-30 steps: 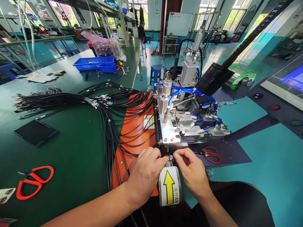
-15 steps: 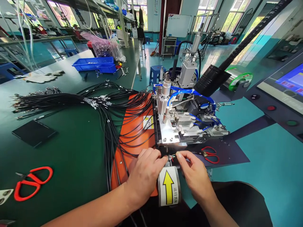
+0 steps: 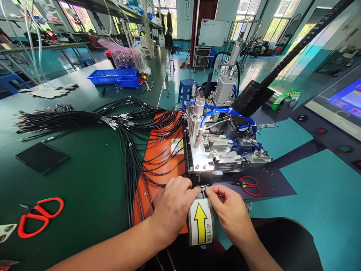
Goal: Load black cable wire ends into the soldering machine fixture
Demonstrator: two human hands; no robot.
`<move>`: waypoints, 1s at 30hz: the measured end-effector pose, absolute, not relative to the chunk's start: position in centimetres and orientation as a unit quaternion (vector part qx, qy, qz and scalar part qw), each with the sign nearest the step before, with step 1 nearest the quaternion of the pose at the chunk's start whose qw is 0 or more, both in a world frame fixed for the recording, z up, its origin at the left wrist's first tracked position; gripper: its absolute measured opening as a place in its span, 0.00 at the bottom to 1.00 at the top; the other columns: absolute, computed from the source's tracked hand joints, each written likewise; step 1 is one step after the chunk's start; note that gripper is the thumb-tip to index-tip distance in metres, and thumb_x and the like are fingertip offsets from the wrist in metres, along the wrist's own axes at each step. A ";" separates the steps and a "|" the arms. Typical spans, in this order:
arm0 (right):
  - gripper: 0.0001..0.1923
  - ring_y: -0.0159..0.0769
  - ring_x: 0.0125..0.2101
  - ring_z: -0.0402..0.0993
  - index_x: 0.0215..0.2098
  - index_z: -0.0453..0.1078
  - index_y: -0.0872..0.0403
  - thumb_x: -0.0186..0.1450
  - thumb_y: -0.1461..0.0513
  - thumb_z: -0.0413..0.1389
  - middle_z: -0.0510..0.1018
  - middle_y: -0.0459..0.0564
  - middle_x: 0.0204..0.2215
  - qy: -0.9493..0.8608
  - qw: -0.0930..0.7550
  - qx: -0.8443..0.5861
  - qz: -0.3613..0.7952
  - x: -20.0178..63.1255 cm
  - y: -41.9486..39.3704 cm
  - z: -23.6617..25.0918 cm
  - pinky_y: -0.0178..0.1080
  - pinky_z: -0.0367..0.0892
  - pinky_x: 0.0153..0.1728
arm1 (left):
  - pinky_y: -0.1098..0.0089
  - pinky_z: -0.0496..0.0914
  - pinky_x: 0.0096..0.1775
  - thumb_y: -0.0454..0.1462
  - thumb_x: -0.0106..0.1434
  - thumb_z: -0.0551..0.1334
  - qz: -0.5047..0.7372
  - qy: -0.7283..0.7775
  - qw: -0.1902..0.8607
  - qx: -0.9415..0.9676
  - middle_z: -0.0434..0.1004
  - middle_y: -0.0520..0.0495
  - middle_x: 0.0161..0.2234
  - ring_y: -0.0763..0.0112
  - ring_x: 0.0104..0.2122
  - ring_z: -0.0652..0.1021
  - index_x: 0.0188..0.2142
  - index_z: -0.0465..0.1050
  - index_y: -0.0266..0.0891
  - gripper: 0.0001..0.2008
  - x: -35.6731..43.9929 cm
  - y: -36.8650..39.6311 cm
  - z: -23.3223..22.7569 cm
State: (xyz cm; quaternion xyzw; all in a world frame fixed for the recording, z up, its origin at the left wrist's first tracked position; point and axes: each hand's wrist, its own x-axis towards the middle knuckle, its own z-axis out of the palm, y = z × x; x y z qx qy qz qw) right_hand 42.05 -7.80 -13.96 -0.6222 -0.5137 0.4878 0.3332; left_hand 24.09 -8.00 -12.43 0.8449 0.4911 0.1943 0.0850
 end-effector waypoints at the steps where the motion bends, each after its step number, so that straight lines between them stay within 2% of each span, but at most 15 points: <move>1: 0.18 0.36 0.27 0.70 0.31 0.75 0.54 0.66 0.49 0.55 0.77 0.48 0.27 -0.524 0.324 -0.631 0.472 42.1 -7.8 -13.9 0.34 0.64 0.27 | 0.62 0.67 0.39 0.33 0.71 0.54 0.194 0.491 0.085 0.845 0.71 0.45 0.37 0.62 0.36 0.69 0.46 0.76 0.39 0.12 24.1 -8.0 -12.4; 4: 0.17 0.36 0.26 0.69 0.32 0.74 0.53 0.67 0.50 0.54 0.76 0.48 0.26 -0.559 0.307 -0.652 0.410 42.2 -7.8 -14.0 0.35 0.62 0.27 | 0.62 0.67 0.39 0.33 0.71 0.54 0.192 0.492 0.084 0.845 0.71 0.45 0.36 0.62 0.37 0.69 0.46 0.76 0.39 0.12 24.2 -8.1 -12.4; 8: 0.17 0.37 0.29 0.70 0.34 0.73 0.52 0.69 0.50 0.51 0.76 0.49 0.29 -0.599 0.321 -0.636 0.366 42.4 -7.8 -14.6 0.37 0.64 0.31 | 0.62 0.67 0.39 0.33 0.71 0.54 0.188 0.493 0.078 0.846 0.71 0.45 0.36 0.63 0.37 0.69 0.45 0.76 0.39 0.12 24.2 -8.1 -12.3; 18: 0.15 0.35 0.30 0.68 0.33 0.70 0.51 0.71 0.53 0.50 0.72 0.46 0.30 -0.637 0.317 -0.605 0.357 42.5 -7.6 -14.4 0.37 0.62 0.32 | 0.62 0.67 0.38 0.33 0.71 0.53 0.202 0.484 0.077 0.848 0.71 0.45 0.36 0.63 0.36 0.69 0.46 0.76 0.39 0.13 24.0 -8.0 -12.7; 30: 0.12 0.37 0.34 0.67 0.35 0.66 0.51 0.73 0.57 0.46 0.70 0.48 0.33 -0.678 0.326 -0.579 0.315 42.4 -7.6 -15.0 0.38 0.61 0.36 | 0.63 0.67 0.38 0.33 0.70 0.55 0.192 0.487 0.078 0.848 0.71 0.45 0.37 0.63 0.36 0.70 0.45 0.76 0.39 0.11 24.1 -8.0 -12.4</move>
